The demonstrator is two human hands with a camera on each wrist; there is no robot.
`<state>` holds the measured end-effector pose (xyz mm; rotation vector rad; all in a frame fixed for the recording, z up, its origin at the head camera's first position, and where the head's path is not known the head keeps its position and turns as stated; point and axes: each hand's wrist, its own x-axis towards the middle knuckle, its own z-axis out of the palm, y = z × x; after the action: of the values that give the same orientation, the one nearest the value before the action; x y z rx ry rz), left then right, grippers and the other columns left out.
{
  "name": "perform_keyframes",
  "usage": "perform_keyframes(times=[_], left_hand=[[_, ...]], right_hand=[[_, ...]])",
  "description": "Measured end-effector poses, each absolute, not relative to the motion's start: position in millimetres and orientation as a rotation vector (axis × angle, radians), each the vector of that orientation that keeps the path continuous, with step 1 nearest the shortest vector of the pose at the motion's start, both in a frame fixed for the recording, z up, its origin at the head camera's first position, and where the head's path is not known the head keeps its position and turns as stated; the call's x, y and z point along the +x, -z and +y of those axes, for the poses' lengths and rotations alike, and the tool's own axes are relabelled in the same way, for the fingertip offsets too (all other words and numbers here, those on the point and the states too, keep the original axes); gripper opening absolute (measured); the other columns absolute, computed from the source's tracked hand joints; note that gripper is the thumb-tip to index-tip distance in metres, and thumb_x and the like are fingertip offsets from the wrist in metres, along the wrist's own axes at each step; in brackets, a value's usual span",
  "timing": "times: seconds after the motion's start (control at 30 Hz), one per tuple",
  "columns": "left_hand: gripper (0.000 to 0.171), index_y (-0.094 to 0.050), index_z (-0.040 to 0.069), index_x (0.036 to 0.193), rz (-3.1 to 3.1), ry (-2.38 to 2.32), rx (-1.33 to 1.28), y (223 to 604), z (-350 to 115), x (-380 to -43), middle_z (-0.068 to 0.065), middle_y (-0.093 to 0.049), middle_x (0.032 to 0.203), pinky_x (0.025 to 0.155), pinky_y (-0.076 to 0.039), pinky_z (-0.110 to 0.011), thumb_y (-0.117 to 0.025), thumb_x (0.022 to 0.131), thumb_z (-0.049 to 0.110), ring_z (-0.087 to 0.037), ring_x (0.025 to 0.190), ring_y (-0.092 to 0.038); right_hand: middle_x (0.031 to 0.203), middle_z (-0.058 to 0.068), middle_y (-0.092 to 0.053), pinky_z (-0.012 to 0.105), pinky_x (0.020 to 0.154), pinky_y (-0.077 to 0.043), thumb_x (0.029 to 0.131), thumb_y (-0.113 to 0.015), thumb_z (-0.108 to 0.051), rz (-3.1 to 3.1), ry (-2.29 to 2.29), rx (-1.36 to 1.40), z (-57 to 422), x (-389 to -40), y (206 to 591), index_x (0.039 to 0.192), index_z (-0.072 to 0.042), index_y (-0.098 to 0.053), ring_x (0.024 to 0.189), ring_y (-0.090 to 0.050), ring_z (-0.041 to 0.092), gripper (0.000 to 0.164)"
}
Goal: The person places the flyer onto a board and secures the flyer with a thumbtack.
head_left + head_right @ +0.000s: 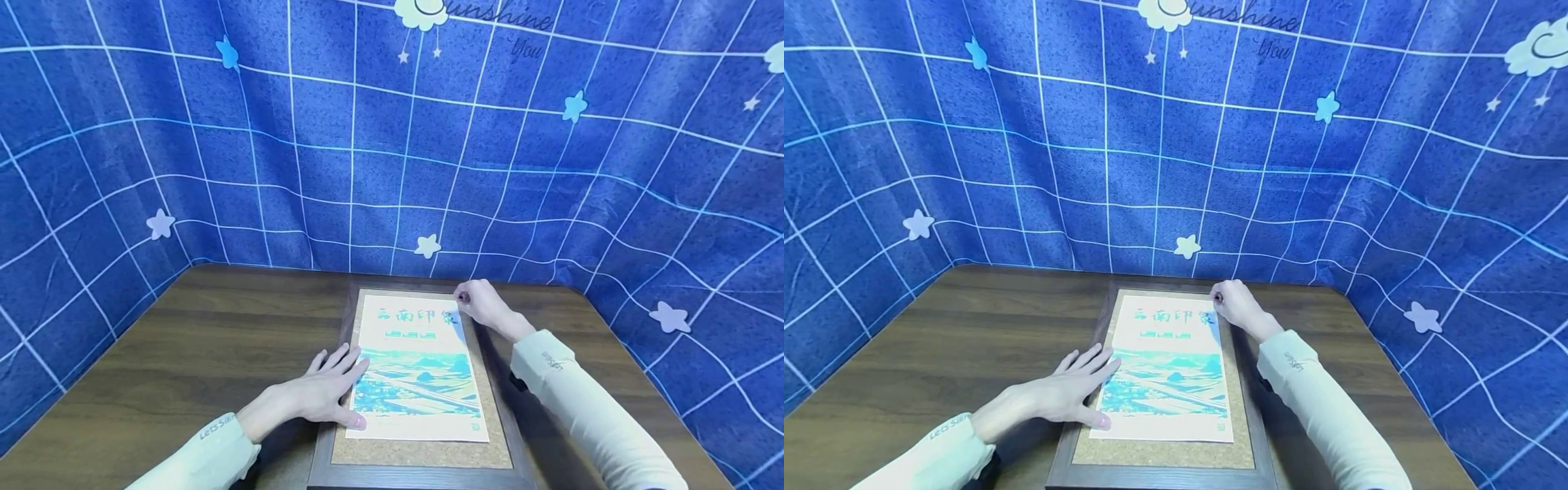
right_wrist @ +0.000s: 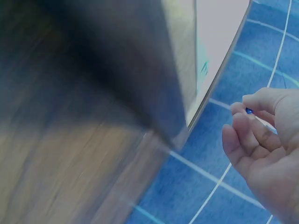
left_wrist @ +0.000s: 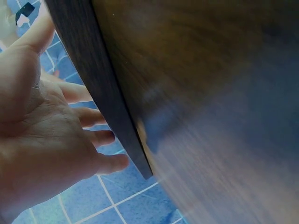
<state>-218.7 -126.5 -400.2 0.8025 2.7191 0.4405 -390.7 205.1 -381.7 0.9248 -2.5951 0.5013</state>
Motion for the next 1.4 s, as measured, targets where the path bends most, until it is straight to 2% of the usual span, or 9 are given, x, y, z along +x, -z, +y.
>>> perform_keyframes(times=[0.17,0.37,0.53,0.63,0.8,0.93,1.2,1.4], left_hand=[[0.102,-0.022,0.009,0.154,2.72,-0.435,0.803,399.5,-125.6,-218.3,-0.017,-0.009,0.163,0.116,-0.003,-0.065,-0.062,0.08,0.066,-0.037,0.151,-0.002],[0.101,-0.022,0.009,0.154,2.725,-0.416,0.812,399.7,-124.6,-218.7,-0.017,-0.01,0.162,0.116,-0.003,-0.065,-0.062,0.08,0.066,-0.037,0.151,-0.003],[0.101,-0.021,0.008,0.154,2.723,-0.407,0.827,400.3,-124.1,-219.1,-0.018,-0.009,0.162,0.116,-0.003,-0.066,-0.061,0.081,0.065,-0.037,0.151,-0.003],[0.1,-0.021,0.008,0.154,2.72,-0.409,0.832,400.1,-124.1,-219.0,-0.018,-0.009,0.162,0.116,-0.003,-0.066,-0.061,0.082,0.065,-0.037,0.151,-0.003],[0.101,-0.021,0.007,0.154,2.721,-0.401,0.84,401.0,-124.7,-219.3,-0.018,-0.008,0.162,0.116,-0.003,-0.066,-0.06,0.082,0.066,-0.038,0.151,-0.002],[0.101,-0.02,0.007,0.154,2.722,-0.396,0.844,401.7,-125.3,-219.5,-0.018,-0.008,0.162,0.116,-0.003,-0.066,-0.06,0.082,0.066,-0.037,0.151,-0.002],[0.102,-0.021,0.008,0.154,2.726,-0.396,0.832,402.1,-126.9,-219.1,-0.018,-0.007,0.163,0.116,-0.003,-0.066,-0.06,0.081,0.067,-0.037,0.151,-0.002],[0.102,-0.02,0.008,0.154,2.728,-0.396,0.829,402.1,-128.0,-219.1,-0.018,-0.006,0.163,0.116,-0.003,-0.066,-0.059,0.08,0.067,-0.037,0.151,-0.002]], right_hand=[[0.083,0.013,-0.073,0.035,0.069,-0.056,0.082,-0.06,0.007,-2.659,-0.515,0.892,184.7,-394.0,382.8,0.091,0.004,-0.071,0.075,-0.069,0.021,0.014],[0.096,0.014,-0.075,0.038,0.078,-0.057,0.088,-0.057,0.004,-2.733,-0.565,0.862,162.2,-401.9,387.0,0.098,0.002,-0.074,0.087,-0.071,0.025,0.02],[0.101,0.016,-0.073,0.039,0.083,-0.056,0.09,-0.057,0.002,-2.771,-0.556,0.818,146.9,-408.2,391.1,0.105,0.003,-0.068,0.095,-0.07,0.027,0.018],[0.098,0.015,-0.073,0.038,0.082,-0.056,0.09,-0.059,0.001,-2.77,-0.526,0.797,139.9,-411.3,392.7,0.102,0.001,-0.068,0.092,-0.069,0.026,0.015],[0.098,0.012,-0.074,0.037,0.081,-0.056,0.088,-0.057,0.004,-2.753,-0.471,0.813,131.7,-413.4,394.9,0.096,-0.001,-0.074,0.088,-0.069,0.023,0.019],[0.101,0.013,-0.074,0.038,0.08,-0.056,0.089,-0.056,0.006,-2.734,-0.44,0.85,128.1,-414.1,396.9,0.1,0.0,-0.074,0.086,-0.068,0.023,0.023],[0.102,0.014,-0.074,0.038,0.082,-0.057,0.088,-0.06,0.004,-2.743,-0.445,0.813,121.8,-415.4,398.1,0.101,0.0,-0.073,0.093,-0.071,0.026,0.019],[0.091,0.008,-0.073,0.036,0.073,-0.055,0.091,-0.061,-0.002,-2.807,-0.354,0.765,115.4,-417.1,399.3,0.093,-0.006,-0.072,0.08,-0.067,0.021,0.012]])
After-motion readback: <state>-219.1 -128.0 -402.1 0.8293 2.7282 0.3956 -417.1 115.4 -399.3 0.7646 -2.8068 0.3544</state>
